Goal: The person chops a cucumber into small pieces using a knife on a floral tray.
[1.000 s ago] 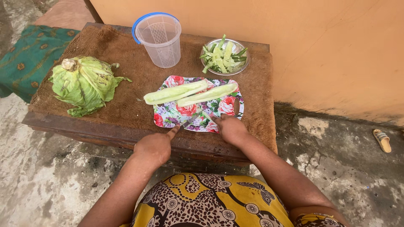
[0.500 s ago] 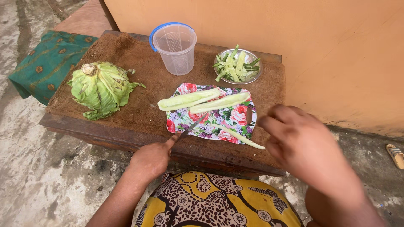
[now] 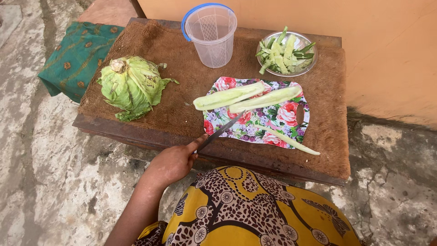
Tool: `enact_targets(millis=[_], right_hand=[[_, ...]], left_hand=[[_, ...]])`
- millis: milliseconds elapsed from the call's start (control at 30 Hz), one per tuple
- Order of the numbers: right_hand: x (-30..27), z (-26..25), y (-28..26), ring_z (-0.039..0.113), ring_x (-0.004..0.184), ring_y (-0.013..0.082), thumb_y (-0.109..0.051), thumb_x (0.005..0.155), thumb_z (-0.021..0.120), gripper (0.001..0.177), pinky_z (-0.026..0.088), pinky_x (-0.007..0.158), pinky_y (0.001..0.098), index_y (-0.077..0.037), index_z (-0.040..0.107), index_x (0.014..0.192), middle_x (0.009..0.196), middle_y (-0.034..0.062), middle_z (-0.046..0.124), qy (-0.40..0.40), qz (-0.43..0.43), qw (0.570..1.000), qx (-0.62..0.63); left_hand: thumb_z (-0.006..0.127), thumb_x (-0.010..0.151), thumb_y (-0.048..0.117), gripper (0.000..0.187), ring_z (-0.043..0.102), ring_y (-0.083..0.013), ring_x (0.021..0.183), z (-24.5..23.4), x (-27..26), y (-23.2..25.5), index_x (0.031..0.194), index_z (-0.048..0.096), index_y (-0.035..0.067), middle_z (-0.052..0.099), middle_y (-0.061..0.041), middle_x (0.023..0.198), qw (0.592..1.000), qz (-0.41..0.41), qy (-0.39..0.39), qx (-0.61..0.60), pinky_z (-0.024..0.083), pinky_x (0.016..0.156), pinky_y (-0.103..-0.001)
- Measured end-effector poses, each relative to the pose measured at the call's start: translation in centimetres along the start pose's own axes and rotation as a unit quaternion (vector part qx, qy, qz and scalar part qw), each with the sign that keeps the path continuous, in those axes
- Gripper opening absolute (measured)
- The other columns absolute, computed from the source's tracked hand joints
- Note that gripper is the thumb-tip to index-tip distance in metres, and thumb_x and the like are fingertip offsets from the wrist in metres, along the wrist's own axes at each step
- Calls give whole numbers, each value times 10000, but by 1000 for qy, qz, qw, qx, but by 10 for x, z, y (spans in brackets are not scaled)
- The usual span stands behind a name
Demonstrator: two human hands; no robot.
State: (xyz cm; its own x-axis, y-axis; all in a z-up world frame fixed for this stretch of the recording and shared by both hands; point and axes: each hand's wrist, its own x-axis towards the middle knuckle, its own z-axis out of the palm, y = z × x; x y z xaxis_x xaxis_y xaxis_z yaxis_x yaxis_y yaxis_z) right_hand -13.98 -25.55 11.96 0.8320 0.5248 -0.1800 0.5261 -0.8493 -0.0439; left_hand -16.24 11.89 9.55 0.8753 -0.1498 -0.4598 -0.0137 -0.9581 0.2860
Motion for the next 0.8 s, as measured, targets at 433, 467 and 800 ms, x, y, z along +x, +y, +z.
enact_targets(millis=[433,467,800], right_hand=[[18,-2,29,650,1169,237,-365,906,643,396,522,1048,406,-209,673,1268,1257,31,656,-59,69,996,-13],[42,24,30,586,1233,306,-397,913,663,464,477,1055,446,-193,660,1330,1338,100,610,-39,72,997,8],[108,155,43,743,707,289,-318,923,722,221,624,728,429,-102,763,949,829,128,759,86,143,961,221]], left_hand=[[459,929,18,766,683,-333,1023,6,17,27,1584,334,395,644,-171,1104,988,47,15,146,580,900,-473],[443,975,84,717,703,-325,981,7,15,31,1606,283,384,644,-166,1103,991,35,5,126,595,880,-464],[478,926,27,895,713,-316,996,5,18,56,1648,116,412,626,-164,1143,989,-28,-77,126,615,874,-455]])
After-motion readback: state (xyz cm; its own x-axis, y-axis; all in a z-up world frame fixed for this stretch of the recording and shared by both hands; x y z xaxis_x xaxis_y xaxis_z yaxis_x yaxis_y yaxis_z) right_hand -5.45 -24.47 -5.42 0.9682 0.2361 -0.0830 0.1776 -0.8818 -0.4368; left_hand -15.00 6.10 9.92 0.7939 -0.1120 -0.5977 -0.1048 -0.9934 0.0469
